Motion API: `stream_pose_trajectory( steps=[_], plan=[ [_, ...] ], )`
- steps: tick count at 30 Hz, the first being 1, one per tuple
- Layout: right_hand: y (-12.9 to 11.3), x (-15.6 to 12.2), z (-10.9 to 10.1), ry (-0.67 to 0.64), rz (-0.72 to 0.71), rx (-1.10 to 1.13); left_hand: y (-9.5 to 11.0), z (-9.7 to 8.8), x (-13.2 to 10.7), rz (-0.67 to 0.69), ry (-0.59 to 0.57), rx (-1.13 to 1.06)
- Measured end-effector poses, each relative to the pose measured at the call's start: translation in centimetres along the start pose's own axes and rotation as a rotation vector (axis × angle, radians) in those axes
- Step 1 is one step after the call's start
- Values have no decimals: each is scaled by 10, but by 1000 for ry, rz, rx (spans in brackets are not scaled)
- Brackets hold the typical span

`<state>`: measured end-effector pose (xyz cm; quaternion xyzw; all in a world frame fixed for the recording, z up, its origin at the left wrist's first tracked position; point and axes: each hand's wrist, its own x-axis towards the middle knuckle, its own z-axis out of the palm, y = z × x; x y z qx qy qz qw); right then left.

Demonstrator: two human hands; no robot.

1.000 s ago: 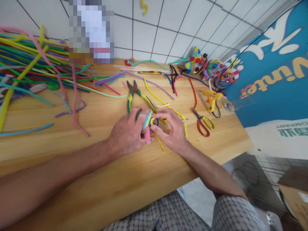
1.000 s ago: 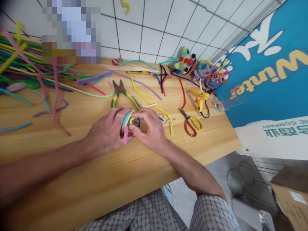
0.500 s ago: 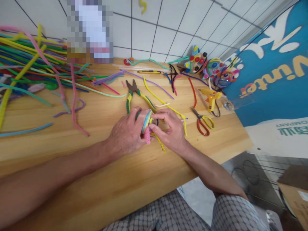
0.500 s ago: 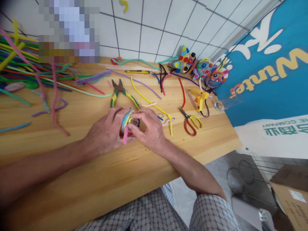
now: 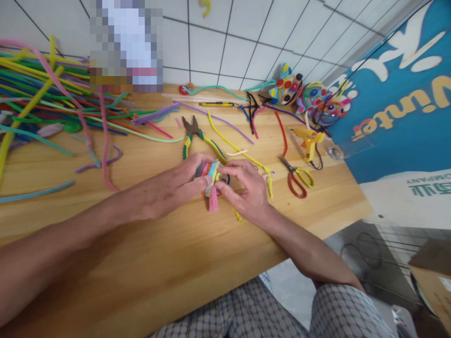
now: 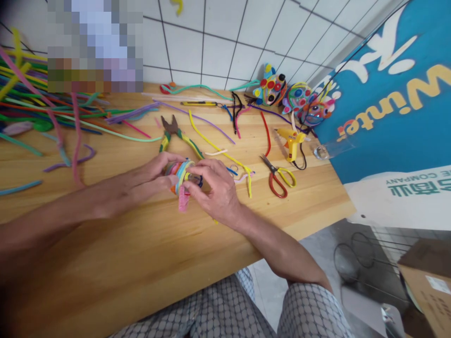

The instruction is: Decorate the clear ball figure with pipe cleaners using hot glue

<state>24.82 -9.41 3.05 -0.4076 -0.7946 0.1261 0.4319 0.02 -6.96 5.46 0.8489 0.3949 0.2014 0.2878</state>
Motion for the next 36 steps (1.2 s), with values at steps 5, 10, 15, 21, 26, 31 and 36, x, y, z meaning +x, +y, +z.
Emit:
stream_pose_trajectory(
  steps=[5,10,15,21,26,31,36],
  plan=[
    [-2,-1,2,11,-94,-1,11,9,5,-211,-1,-199],
    [-1,-1,-4,-32,-85,8,19,8,6,-309,-31,-224],
    [3,-3,-8,-39,-91,-8,15,11,5,-310,-10,-228],
    [5,-5,-6,-59,-155,-35,15,13,5,-320,6,-252],
    [5,-6,-6,-73,-157,-52,15,14,6,-303,32,-249],
    [1,-4,-3,-8,-144,-71,12,16,5,-292,51,-235],
    [-5,2,0,31,-141,-97,9,20,4,-262,74,-251]
  ],
)
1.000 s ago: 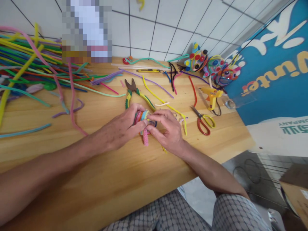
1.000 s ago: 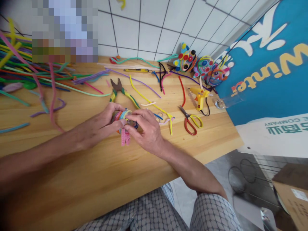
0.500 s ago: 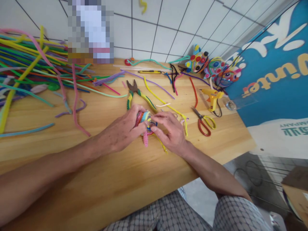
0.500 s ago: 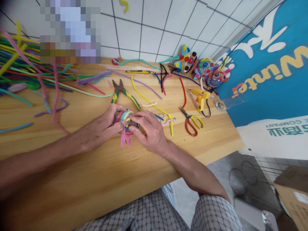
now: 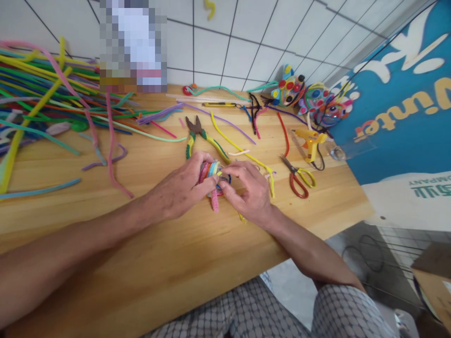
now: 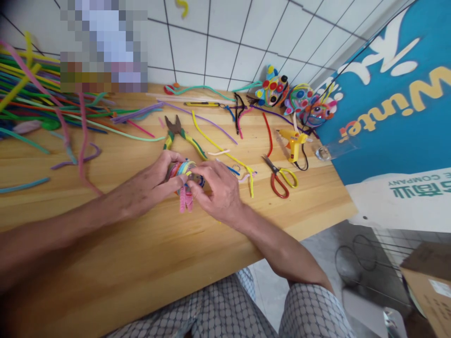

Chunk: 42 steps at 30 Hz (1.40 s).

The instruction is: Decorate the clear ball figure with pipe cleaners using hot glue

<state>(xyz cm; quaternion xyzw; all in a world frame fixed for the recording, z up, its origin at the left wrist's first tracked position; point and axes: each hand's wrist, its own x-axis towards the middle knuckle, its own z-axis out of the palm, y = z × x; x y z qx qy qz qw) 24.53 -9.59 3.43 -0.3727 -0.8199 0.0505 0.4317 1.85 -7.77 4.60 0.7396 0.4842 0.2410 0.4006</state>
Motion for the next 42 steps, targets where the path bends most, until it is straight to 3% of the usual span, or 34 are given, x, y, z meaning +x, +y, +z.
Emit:
stream_pose_trajectory(
  steps=[14,20,24,31,42],
  plan=[
    [-4,-2,3,19,-1,-31,5,-6,2,-38,-45,-15],
    [-3,-2,3,7,16,-21,16,-7,-1,-46,-84,-30],
    [-2,-3,4,19,33,-4,19,-7,-3,-59,-55,-24],
    [-3,-5,4,3,77,17,5,0,0,-15,-16,0],
    [-5,-2,7,24,80,43,9,-1,-1,-10,3,-31]
  ],
)
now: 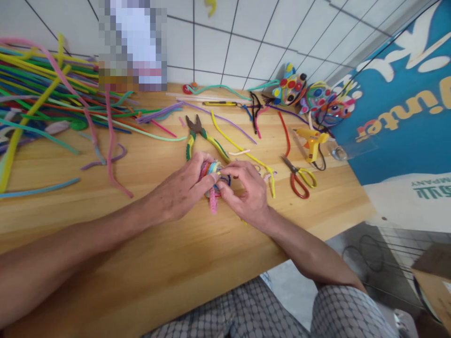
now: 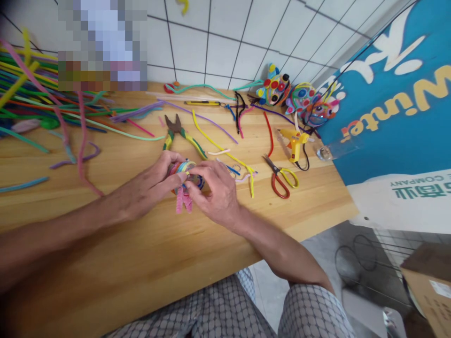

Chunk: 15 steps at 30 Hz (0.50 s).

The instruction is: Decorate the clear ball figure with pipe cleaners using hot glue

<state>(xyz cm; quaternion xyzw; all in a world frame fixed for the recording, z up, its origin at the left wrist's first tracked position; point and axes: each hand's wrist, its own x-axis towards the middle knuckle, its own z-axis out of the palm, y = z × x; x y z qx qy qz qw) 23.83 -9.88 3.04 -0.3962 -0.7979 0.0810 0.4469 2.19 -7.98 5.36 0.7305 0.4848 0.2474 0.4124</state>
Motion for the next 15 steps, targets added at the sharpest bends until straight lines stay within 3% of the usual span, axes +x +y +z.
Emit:
stream_pose_trajectory(
  steps=[15],
  plan=[
    [1,1,1,4,29,11,-4,1,3,-10,9,-32]
  ],
)
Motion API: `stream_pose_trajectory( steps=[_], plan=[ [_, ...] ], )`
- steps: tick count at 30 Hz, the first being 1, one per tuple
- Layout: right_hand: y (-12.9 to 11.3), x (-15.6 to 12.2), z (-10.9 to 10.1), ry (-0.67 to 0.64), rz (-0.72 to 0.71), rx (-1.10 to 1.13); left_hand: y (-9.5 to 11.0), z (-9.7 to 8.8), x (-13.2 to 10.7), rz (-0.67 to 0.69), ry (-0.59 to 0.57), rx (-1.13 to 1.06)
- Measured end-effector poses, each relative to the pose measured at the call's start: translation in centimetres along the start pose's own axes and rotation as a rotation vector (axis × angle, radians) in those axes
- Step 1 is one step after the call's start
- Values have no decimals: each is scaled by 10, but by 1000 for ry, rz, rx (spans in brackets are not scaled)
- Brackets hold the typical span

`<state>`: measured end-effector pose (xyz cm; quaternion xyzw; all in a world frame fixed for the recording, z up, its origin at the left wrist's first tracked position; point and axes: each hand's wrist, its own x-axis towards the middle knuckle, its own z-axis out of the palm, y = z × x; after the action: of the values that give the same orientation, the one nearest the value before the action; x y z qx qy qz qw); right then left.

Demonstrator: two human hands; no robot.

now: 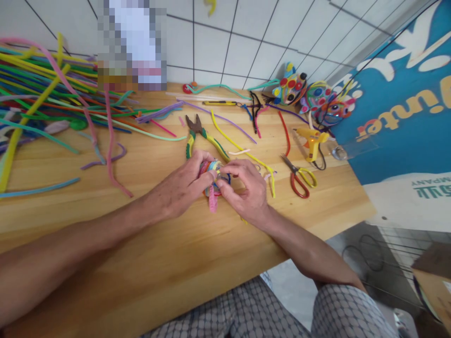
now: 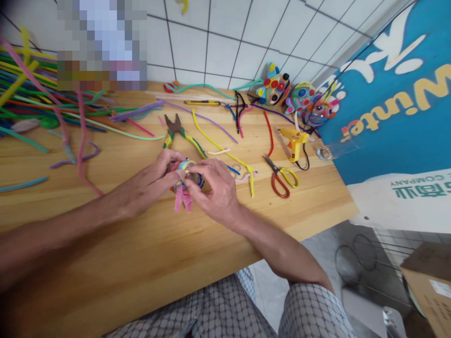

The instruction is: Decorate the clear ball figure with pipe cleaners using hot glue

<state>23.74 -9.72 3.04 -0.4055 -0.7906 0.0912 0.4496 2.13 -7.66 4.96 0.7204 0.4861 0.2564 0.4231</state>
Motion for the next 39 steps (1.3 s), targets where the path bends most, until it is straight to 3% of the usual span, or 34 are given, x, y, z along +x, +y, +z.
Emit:
stream_pose_trajectory(
  steps=[15,39],
  plan=[
    [-1,2,2,7,17,13,4,1,-1,-2,21,-4],
    [11,1,4,32,-106,31,-1,5,-1,51,44,39]
  ],
)
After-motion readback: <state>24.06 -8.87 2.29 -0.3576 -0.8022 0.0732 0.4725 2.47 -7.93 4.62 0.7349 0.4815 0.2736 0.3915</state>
